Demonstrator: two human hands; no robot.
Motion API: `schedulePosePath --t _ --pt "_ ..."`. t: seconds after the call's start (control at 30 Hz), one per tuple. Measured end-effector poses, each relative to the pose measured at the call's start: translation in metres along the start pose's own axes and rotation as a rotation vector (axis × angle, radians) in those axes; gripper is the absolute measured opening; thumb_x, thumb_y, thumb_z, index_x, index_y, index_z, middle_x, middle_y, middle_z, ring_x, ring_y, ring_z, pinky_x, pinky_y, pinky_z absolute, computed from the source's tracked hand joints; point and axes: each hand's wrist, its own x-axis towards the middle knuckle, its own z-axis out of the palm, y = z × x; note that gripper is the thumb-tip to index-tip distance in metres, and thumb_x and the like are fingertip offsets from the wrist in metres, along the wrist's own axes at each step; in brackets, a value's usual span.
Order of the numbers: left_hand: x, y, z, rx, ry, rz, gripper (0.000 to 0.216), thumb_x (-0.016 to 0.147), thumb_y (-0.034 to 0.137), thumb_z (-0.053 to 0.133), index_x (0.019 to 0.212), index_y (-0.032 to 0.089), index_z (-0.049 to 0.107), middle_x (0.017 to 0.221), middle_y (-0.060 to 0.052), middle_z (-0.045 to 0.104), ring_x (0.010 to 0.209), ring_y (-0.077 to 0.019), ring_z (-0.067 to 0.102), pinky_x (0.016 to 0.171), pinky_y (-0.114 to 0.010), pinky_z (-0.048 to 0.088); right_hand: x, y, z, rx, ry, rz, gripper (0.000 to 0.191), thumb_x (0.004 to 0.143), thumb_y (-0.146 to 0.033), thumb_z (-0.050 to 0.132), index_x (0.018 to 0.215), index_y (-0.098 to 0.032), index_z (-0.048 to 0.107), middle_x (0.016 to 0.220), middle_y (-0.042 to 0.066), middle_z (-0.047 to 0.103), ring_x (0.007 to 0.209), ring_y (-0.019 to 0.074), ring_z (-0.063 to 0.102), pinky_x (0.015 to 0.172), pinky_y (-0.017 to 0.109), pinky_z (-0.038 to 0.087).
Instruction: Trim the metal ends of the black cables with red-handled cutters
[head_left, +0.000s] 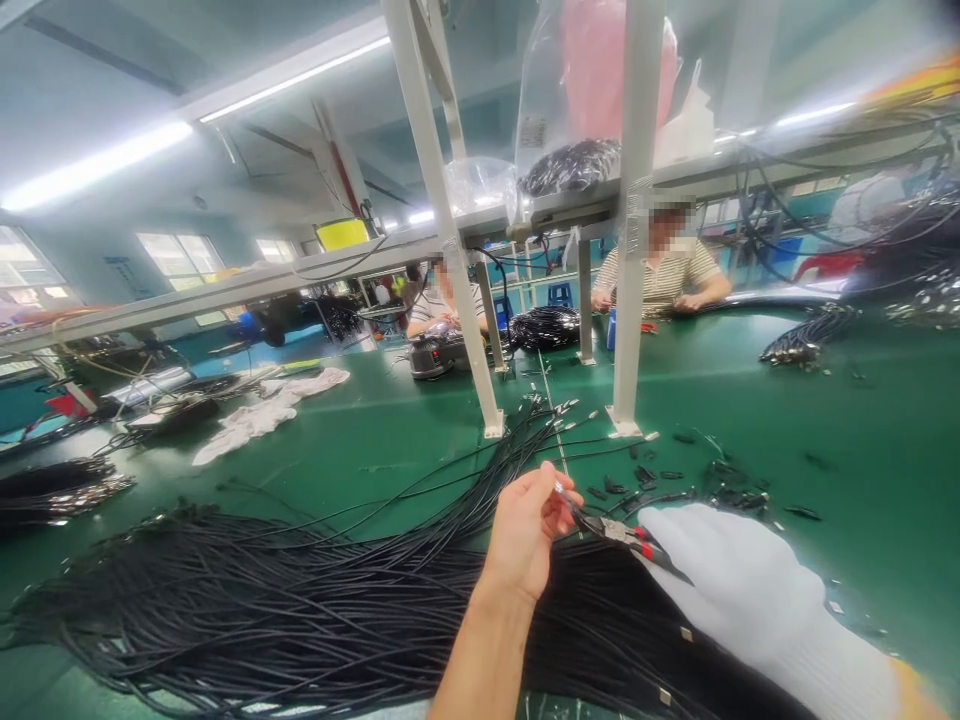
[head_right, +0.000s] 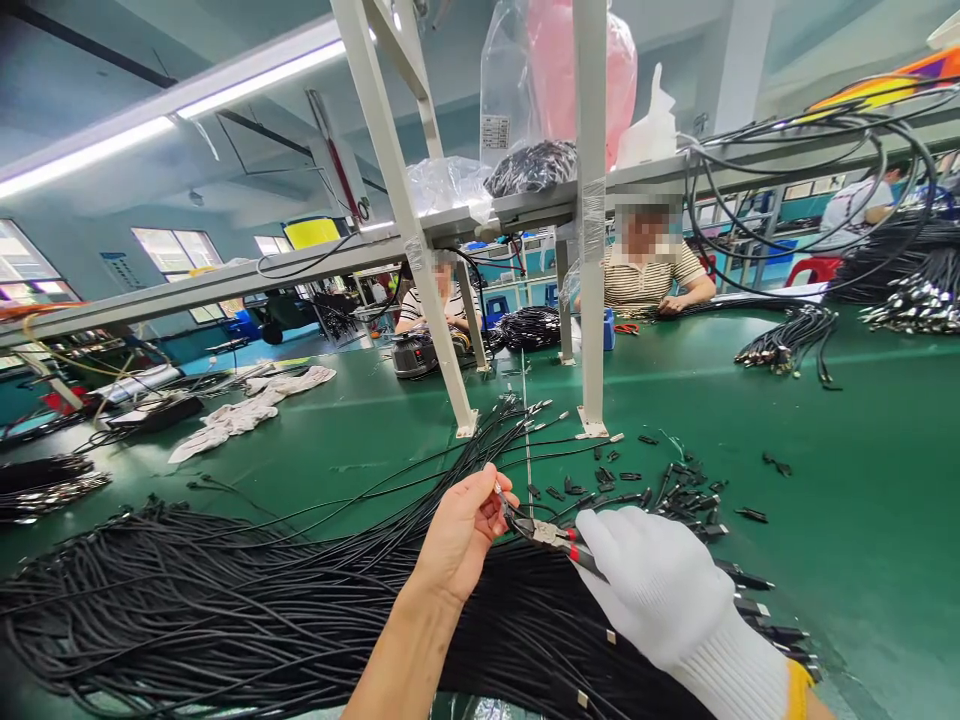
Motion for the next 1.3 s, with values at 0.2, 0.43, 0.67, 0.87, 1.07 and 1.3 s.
schedulePosePath --t 0.2,0.43,0.67,0.87,1.07,1.3 --pt "0.016 0.032 -0.033 -0.121 0.202 0.227 0.028 0.079 0.031 0.078 0.067 0.014 0.059 0.054 0.003 0.061 0.046 -0.0022 0.052 0.045 -0.010 0.038 0.012 -0.012 -0.010 0.113 0.037 0.115 0.019 0.095 -0.025 0.041 0.090 -0.021 0.059 0.078 0.004 0.068 0.068 0.0169 0.061 0.063 0.029 0.042" --pt "0.011 0.004 -0.013 -0.075 0.015 0.169 0.032 0.082 0.042 0.074 0.083 0.013 0.063 0.070 -0.010 0.073 0.056 -0.0114 0.061 0.053 -0.020 0.048 -0.026 0.049 0.016 -0.385 -0.373 0.668 0.019 0.087 -0.040 0.057 0.081 -0.022 0.057 0.069 0.005 0.057 0.058 0.0217 0.052 0.046 0.028 0.023" --pt "0.002 -0.005 -0.010 -0.007 -0.116 0.090 0.038 0.070 0.042 0.085 0.076 0.016 0.058 0.072 -0.004 0.070 0.056 -0.0083 0.056 0.052 -0.018 0.043 -0.021 0.044 0.012 -0.264 -0.212 0.514 0.016 0.088 -0.034 0.056 0.096 -0.020 0.060 0.084 0.007 0.065 0.069 0.0226 0.060 0.048 0.030 0.038" --pt "-0.001 -0.011 -0.010 -0.108 -0.220 -0.129 0.034 0.065 0.030 0.089 0.072 0.013 0.060 0.066 0.004 0.054 0.052 -0.0028 0.044 0.047 -0.014 0.034 -0.005 0.011 0.011 -0.083 -0.026 0.215 0.029 0.090 -0.027 0.053 0.112 -0.011 0.060 0.096 0.013 0.066 0.088 0.0268 0.061 0.068 0.034 0.048" --pt "0.001 -0.016 -0.014 -0.160 -0.331 -0.241 0.030 0.070 0.028 0.085 0.069 0.012 0.060 0.060 0.005 0.047 0.048 -0.0022 0.038 0.045 -0.014 0.030 -0.003 0.003 0.011 -0.032 -0.055 0.227 0.031 0.088 -0.027 0.056 0.113 -0.011 0.060 0.100 0.014 0.064 0.094 0.0293 0.060 0.071 0.037 0.050" --pt "-0.002 -0.018 -0.014 -0.124 -0.403 -0.278 0.032 0.074 0.032 0.083 0.068 0.012 0.059 0.060 0.006 0.044 0.048 -0.0018 0.034 0.046 -0.014 0.028 -0.001 -0.006 0.007 0.056 -0.094 0.232 0.030 0.087 -0.023 0.055 0.114 -0.012 0.060 0.100 0.013 0.063 0.093 0.0261 0.059 0.072 0.035 0.052"
